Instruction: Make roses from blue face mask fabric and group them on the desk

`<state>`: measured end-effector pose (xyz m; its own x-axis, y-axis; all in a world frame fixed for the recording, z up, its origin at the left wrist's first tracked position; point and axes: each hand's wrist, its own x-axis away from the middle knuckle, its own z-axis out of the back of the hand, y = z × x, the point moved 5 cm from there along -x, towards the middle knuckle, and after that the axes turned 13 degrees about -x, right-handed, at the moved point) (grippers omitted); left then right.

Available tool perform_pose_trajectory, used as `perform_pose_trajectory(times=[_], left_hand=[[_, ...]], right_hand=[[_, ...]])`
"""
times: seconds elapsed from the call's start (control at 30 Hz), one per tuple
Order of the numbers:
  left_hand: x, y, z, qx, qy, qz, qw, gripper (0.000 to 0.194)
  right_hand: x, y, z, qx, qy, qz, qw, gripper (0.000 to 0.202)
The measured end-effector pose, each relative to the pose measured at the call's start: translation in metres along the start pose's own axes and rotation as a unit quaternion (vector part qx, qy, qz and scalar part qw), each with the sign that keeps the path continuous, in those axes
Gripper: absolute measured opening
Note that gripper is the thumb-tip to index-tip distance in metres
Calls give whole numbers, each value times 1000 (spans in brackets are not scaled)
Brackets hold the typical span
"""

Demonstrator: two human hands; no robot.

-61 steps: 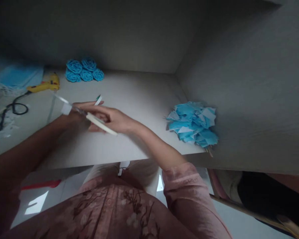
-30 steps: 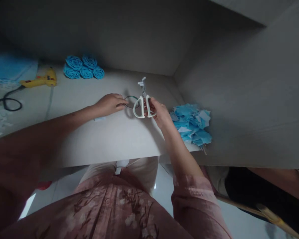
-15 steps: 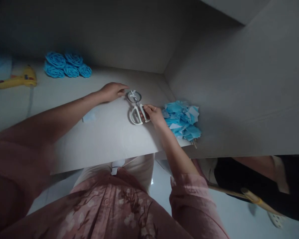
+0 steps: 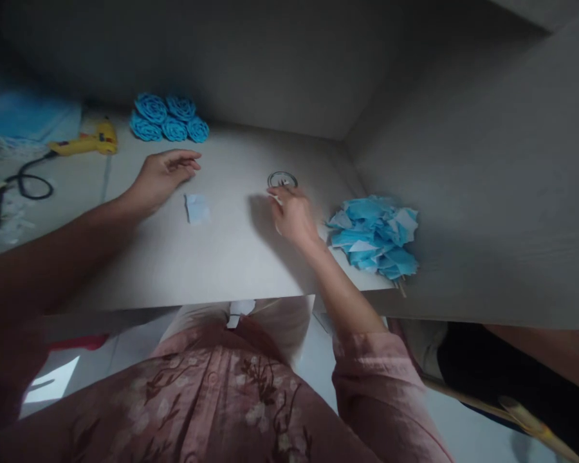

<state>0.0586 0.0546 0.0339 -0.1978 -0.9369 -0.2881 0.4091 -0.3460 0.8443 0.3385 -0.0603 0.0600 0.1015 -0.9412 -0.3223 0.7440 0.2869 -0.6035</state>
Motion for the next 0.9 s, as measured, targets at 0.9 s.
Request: perform_pose_trajectory(times=[0.9], left_hand=[[47, -10, -1, 196, -182, 106, 958, 60]], right_hand=[[-63, -51, -88, -356, -130, 26, 925, 20]])
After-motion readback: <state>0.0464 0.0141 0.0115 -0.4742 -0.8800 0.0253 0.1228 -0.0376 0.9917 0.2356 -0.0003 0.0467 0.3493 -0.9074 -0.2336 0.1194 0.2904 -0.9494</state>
